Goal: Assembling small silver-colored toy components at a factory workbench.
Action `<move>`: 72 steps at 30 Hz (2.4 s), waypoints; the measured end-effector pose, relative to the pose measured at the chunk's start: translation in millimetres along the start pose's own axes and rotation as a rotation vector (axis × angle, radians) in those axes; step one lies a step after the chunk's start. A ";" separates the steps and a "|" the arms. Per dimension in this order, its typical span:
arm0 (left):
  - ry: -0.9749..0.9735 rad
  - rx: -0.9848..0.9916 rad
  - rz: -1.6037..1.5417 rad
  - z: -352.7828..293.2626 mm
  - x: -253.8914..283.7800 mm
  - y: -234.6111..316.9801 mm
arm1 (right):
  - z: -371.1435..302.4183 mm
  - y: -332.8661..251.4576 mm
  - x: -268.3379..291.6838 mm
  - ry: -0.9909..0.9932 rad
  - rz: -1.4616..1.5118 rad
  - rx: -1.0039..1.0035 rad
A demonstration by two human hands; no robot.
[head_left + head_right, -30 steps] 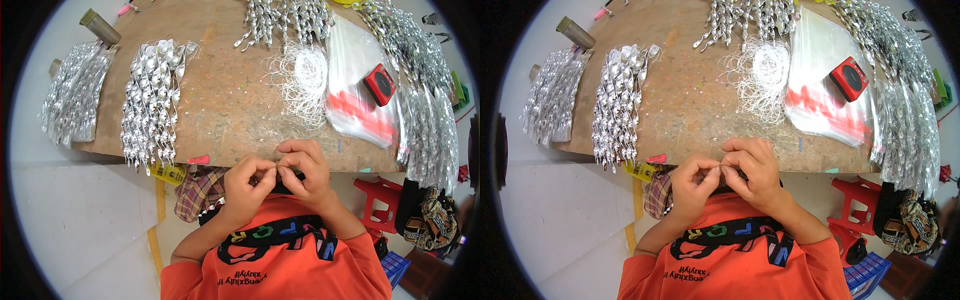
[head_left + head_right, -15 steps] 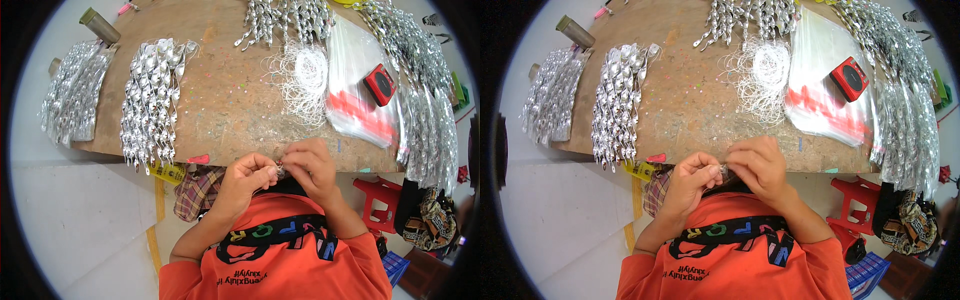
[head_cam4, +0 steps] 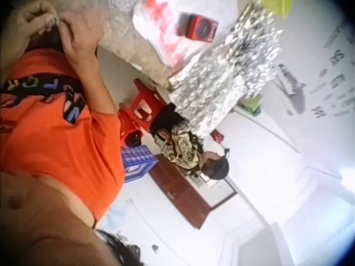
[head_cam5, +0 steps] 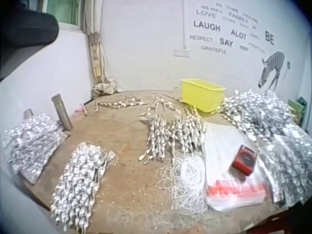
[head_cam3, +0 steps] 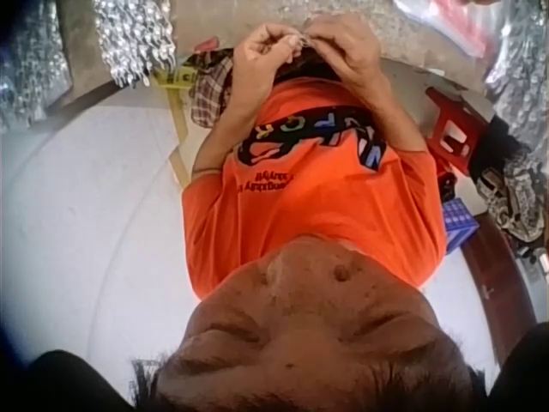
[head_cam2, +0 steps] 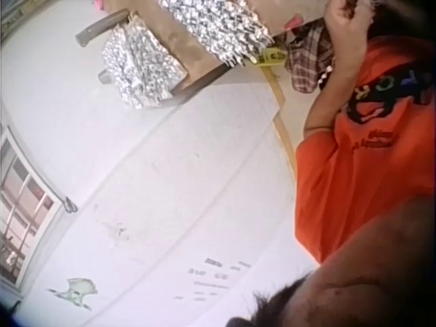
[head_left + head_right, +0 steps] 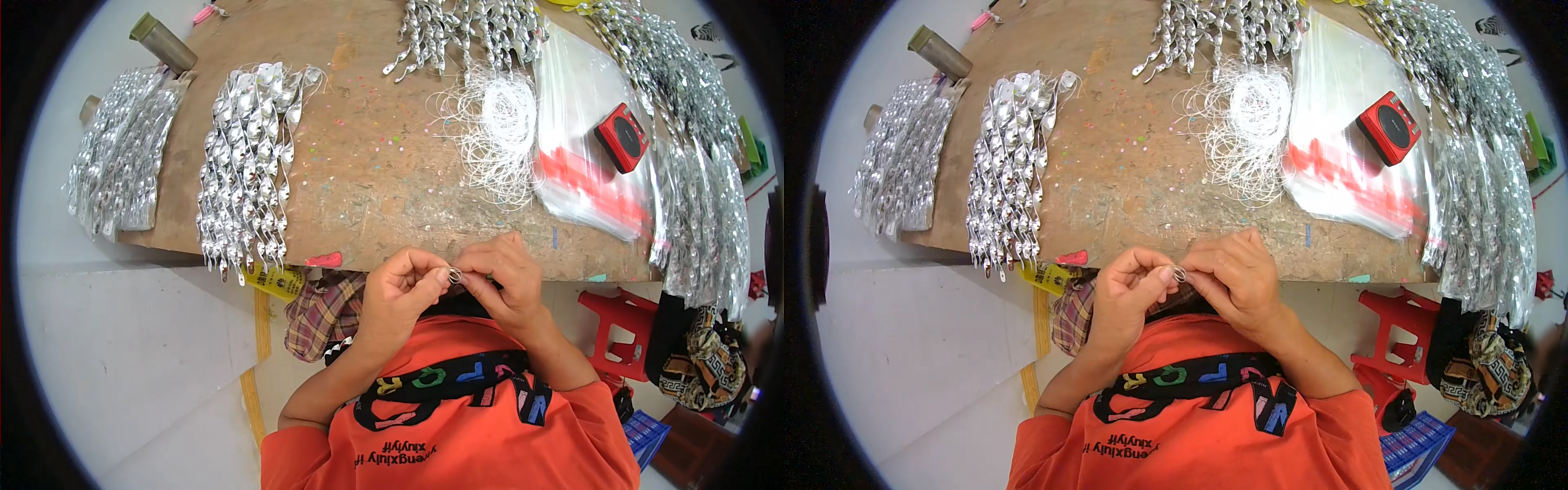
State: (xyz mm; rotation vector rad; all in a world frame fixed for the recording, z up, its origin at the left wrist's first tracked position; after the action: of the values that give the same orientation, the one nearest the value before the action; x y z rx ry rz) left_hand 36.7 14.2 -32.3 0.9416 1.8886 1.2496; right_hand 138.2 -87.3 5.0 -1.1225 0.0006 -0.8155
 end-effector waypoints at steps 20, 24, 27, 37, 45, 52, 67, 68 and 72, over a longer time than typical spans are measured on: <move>-0.101 -0.123 0.115 -3.6 -3.5 -6.7 | -9.3 19.9 -6.2 0.047 0.557 -0.486; -0.123 -0.103 0.059 -3.4 -3.3 -7.1 | -11.8 22.5 -4.4 0.131 0.646 -0.563; -0.133 -0.082 0.050 -2.3 -2.5 -7.3 | -11.1 21.6 -0.4 0.185 0.662 -0.547; -0.107 -0.116 0.067 0.6 -2.1 -11.6 | -2.8 12.4 1.9 0.028 0.401 -0.383; -0.029 -0.195 0.283 0.7 -0.4 -7.2 | -6.8 23.1 0.3 -0.018 0.485 -0.424; 0.024 -0.234 0.381 0.0 0.5 0.6 | -11.4 28.2 2.5 0.020 0.610 -0.505; 0.244 -0.629 0.859 -4.1 -6.1 24.5 | 6.0 4.1 1.7 -0.030 0.096 -0.165; 0.239 -0.574 0.808 -4.1 -5.4 24.3 | 6.0 3.6 0.6 -0.030 0.096 -0.166; 0.057 -0.061 0.199 0.1 -2.1 -4.6 | 7.1 -0.1 0.8 0.006 0.020 -0.067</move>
State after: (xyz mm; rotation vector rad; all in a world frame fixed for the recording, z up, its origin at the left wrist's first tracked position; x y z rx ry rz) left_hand 36.9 11.3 -36.4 1.0930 1.8242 1.4556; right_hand 141.5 -82.1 8.7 -1.1816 0.0448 -0.8058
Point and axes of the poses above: each hand's wrist, its own z-axis towards the middle knuckle, its own x-axis out of the back of the hand, y = z × x, the point moved 5 cm from there along z, towards the middle knuckle, and after that the axes turned 15 degrees about z, right-handed, at the moved point
